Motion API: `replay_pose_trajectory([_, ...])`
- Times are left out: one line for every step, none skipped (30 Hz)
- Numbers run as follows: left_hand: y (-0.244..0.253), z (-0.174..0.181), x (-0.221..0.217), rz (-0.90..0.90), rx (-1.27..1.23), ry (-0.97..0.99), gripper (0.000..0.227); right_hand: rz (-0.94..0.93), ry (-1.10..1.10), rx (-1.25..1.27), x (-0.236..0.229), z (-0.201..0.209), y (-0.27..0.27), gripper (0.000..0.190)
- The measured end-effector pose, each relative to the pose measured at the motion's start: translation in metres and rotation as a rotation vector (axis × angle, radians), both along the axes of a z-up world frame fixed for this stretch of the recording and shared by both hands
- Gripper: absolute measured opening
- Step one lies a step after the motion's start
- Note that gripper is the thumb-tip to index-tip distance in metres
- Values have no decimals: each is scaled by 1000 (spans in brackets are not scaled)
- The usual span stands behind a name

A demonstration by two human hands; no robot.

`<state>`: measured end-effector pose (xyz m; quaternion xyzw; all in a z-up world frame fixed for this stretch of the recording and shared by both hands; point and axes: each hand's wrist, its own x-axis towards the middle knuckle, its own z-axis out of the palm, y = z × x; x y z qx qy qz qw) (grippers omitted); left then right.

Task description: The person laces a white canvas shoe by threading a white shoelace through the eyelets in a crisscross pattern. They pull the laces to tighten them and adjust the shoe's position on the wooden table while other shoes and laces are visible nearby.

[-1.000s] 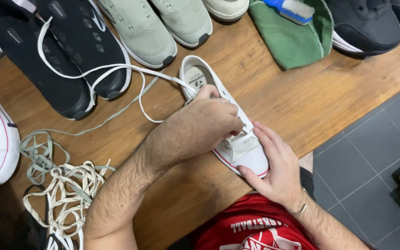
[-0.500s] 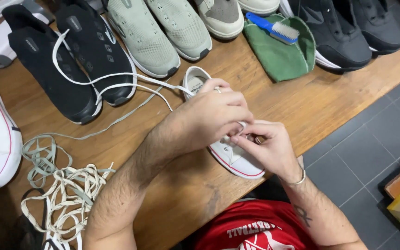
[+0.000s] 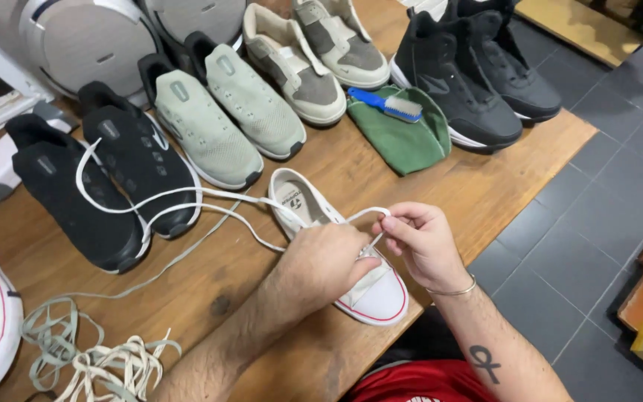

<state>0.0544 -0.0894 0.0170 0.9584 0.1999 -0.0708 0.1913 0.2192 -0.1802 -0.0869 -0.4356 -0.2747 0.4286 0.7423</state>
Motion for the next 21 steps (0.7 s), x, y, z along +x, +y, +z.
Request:
replay_pose_trajectory([-3, -7, 2, -4, -55, 8, 34, -1, 37, -1, 4, -4, -2, 10])
replay_pose_trajectory([-2, -11, 4, -17, -52, 9, 34, -14, 38, 3, 11, -5, -2, 10])
replay_pose_trajectory([-2, -15, 5, -18, -56, 7, 33, 11, 144, 10, 18, -7, -3, 11])
replay_pose_trajectory([-2, -20, 6, -20, -59, 4, 33, 36, 250, 19, 24, -9, -4, 12])
replay_pose_trajectory([-1, -20, 6, -29, -61, 5, 33, 27, 251, 17, 30, -7, -5, 12])
replay_pose_trajectory([0, -21, 5, -28, -67, 50, 33, 16, 312, 21, 36, -5, -7, 12])
replay_pose_trajectory([0, -22, 6, -32, -77, 93, 33, 0, 371, 22, 43, -3, -11, 12])
replay_pose_trajectory([1, -20, 3, -45, -82, 92, 33, -14, 370, 18, 51, -7, -15, 12])
replay_pose_trajectory([3, -18, 0, -50, -73, 94, 30, -26, 412, 43, 60, -10, -19, 13])
replay_pose_trajectory([5, -15, -2, -54, -63, 95, 28, -39, 453, 69, 69, -14, -23, 14])
replay_pose_trajectory([7, -10, -5, -62, -69, 94, 28, -47, 451, 65, 77, -16, -27, 14])
replay_pose_trajectory([9, -4, -9, -139, -96, 92, 26, -38, 550, 131, 85, -18, -31, 15])
replay_pose_trajectory([11, 1, -12, -220, -126, 92, 25, -34, 651, 195, 91, -21, -37, 17])
replay_pose_trajectory([13, 2, -18, -229, -136, 94, 25, -47, 652, 188, 95, -26, -40, 17])
replay_pose_trajectory([16, 5, -21, -235, -196, 114, 21, -82, 662, 196, 100, -29, -44, 17])
replay_pose_trajectory([19, 7, -24, -240, -256, 135, 18, -118, 671, 204, 106, -33, -47, 17])
replay_pose_trajectory([23, -2, -28, -255, -262, 134, 18, -134, 667, 203, 102, -31, -49, 17])
replay_pose_trajectory([27, -10, -31, -292, -270, 43, 21, -129, 706, 200, 99, -29, -50, 13])
replay_pose_trajectory([31, -18, -35, -326, -280, -47, 27, -124, 747, 199, 95, -27, -52, 8])
replay_pose_trajectory([24, -16, -33, -342, -286, -47, 27, -141, 744, 199, 80, -26, -54, 8])
replay_pose_trajectory([20, -14, -27, -320, -303, -183, 16, -157, 589, 181, 69, -23, -53, 8])
